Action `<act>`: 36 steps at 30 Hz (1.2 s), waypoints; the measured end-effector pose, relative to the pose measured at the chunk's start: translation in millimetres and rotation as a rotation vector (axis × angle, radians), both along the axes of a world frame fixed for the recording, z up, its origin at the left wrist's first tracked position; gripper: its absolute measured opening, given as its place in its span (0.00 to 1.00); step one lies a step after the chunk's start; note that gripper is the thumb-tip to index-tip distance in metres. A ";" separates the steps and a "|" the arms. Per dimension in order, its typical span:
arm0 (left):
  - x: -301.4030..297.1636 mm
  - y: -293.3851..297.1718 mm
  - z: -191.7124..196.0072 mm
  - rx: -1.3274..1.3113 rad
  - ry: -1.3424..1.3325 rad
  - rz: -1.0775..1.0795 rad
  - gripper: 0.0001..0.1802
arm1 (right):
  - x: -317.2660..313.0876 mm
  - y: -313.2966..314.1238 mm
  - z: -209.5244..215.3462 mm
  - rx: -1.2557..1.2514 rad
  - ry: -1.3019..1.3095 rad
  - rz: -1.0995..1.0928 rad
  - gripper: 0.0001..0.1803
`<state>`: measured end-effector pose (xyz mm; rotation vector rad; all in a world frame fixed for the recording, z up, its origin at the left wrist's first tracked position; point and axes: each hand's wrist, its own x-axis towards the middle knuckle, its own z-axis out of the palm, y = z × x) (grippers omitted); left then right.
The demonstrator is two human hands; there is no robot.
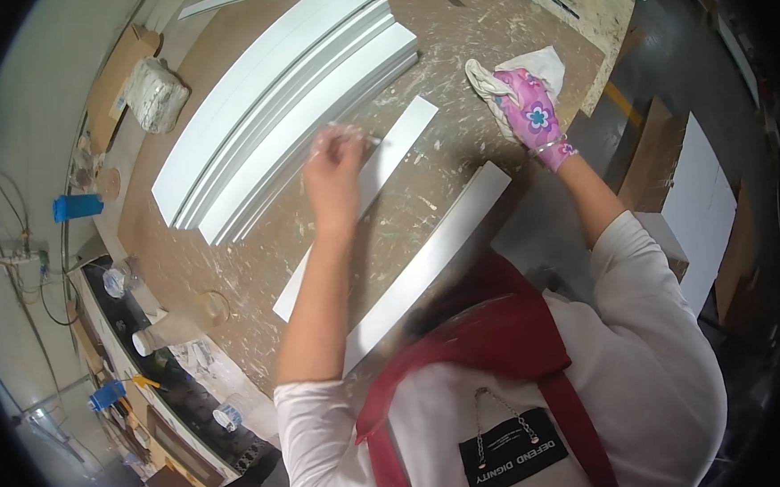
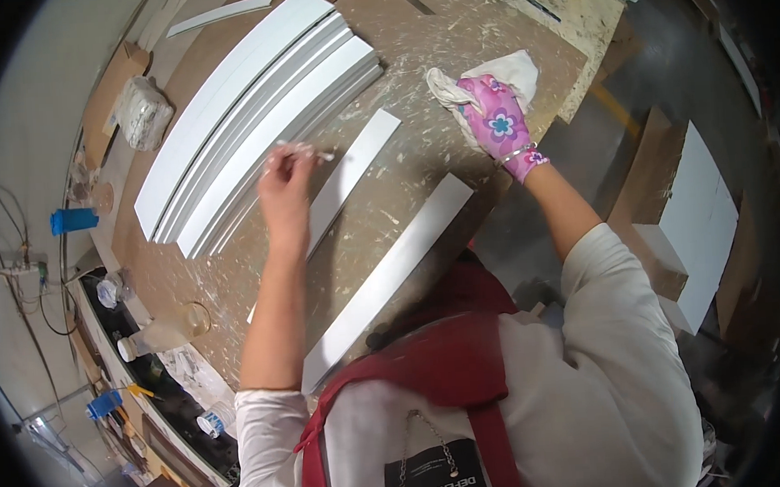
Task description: The person wipes white wood molding pieces with a cloth and a liquid from a bottle on a workbench.
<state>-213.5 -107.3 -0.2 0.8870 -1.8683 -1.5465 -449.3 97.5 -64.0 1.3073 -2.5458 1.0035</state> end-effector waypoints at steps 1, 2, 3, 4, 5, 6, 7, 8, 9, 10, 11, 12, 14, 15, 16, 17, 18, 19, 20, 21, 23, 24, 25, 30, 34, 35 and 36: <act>-13.2 0.8 -11.8 0.049 0.017 0.007 0.08 | 0.3 -1.7 -1.1 -0.009 0.011 0.010 0.17; -25.8 3.5 -20.8 0.110 0.028 0.018 0.05 | 0.0 -1.2 -1.5 -0.016 0.025 0.004 0.17; -33.4 5.2 -27.6 0.171 0.039 0.031 0.04 | -1.5 -0.6 -3.5 -0.021 0.015 -0.005 0.17; -35.7 4.9 -34.6 0.164 0.028 0.026 0.04 | -2.7 -0.6 -5.6 -0.049 0.000 0.010 0.17; -39.1 6.1 -41.3 0.188 0.011 0.039 0.03 | -4.3 1.0 -7.7 -0.071 -0.013 0.022 0.17; -41.1 6.4 -47.0 0.211 -0.006 0.055 0.03 | -3.5 2.3 -6.3 -0.057 0.002 0.025 0.18; -40.8 6.0 -51.8 0.210 -0.015 0.052 0.03 | -3.1 2.1 -7.4 -0.058 -0.007 0.021 0.18; -40.9 7.4 -53.4 0.192 -0.024 0.046 0.03 | -3.8 2.8 -7.9 -0.075 -0.051 0.033 0.18; -41.0 8.2 -55.3 0.174 -0.032 0.041 0.03 | -4.4 3.8 -8.2 -0.091 -0.096 0.047 0.19; -41.8 8.3 -58.8 0.176 -0.037 0.041 0.03 | -4.8 5.1 -8.2 -0.089 -0.101 0.046 0.19; -42.1 7.7 -62.1 0.162 -0.015 0.048 0.04 | -5.5 5.1 -6.9 -0.078 -0.069 0.055 0.20; -42.0 7.0 -65.1 0.148 0.007 0.056 0.05 | -5.8 4.9 -5.6 -0.068 -0.037 0.064 0.20; -42.0 6.1 -69.6 0.102 -0.020 0.060 0.05 | -5.8 5.1 -1.4 -0.061 -0.025 0.072 0.21; -42.2 5.9 -71.1 0.057 -0.045 0.058 0.05 | -5.9 5.0 -0.7 -0.054 -0.011 0.074 0.21; -42.1 5.8 -72.5 0.058 -0.046 0.062 0.05 | -5.8 4.4 -1.3 -0.053 -0.012 0.078 0.21; -42.9 6.1 -71.8 0.048 -0.038 0.060 0.05 | -5.9 4.2 -1.5 -0.045 -0.016 0.075 0.21; -43.4 6.6 -70.9 0.039 -0.030 0.059 0.05 | -5.8 4.1 -1.7 -0.037 -0.019 0.073 0.22; -43.7 7.4 -69.8 0.040 -0.030 0.060 0.05 | -5.5 4.1 -1.4 -0.036 -0.020 0.074 0.22; -44.6 8.1 -67.1 0.044 -0.042 0.058 0.05 | -5.3 4.2 -0.6 -0.039 -0.013 0.075 0.22; -45.0 8.5 -65.8 0.049 -0.054 0.055 0.04 | -4.9 4.3 -0.3 -0.041 -0.007 0.076 0.22; -45.6 7.5 -66.8 0.062 -0.063 0.055 0.04 | -5.5 4.3 -1.4 -0.044 -0.027 0.071 0.22; -45.8 7.3 -66.8 0.075 -0.071 0.055 0.04 | -5.5 4.3 -1.9 -0.047 -0.046 0.067 0.21; -45.4 7.9 -66.4 0.074 -0.071 0.054 0.04 | -4.9 4.5 -2.8 -0.048 -0.046 0.066 0.21; -46.5 10.9 -55.6 0.271 0.055 0.071 0.03 | -6.5 7.6 -9.9 -0.079 -0.029 0.077 0.23; -37.7 8.3 -48.8 0.334 0.103 0.107 0.04 | -5.4 4.2 -3.1 -0.037 -0.042 0.111 0.23; -32.6 9.3 -37.6 0.354 0.114 0.121 0.03 | -5.4 4.3 -2.8 -0.041 -0.042 0.111 0.24; -24.7 9.9 -27.5 0.378 0.125 0.141 0.04 | -5.7 3.8 -2.9 -0.041 -0.043 0.116 0.24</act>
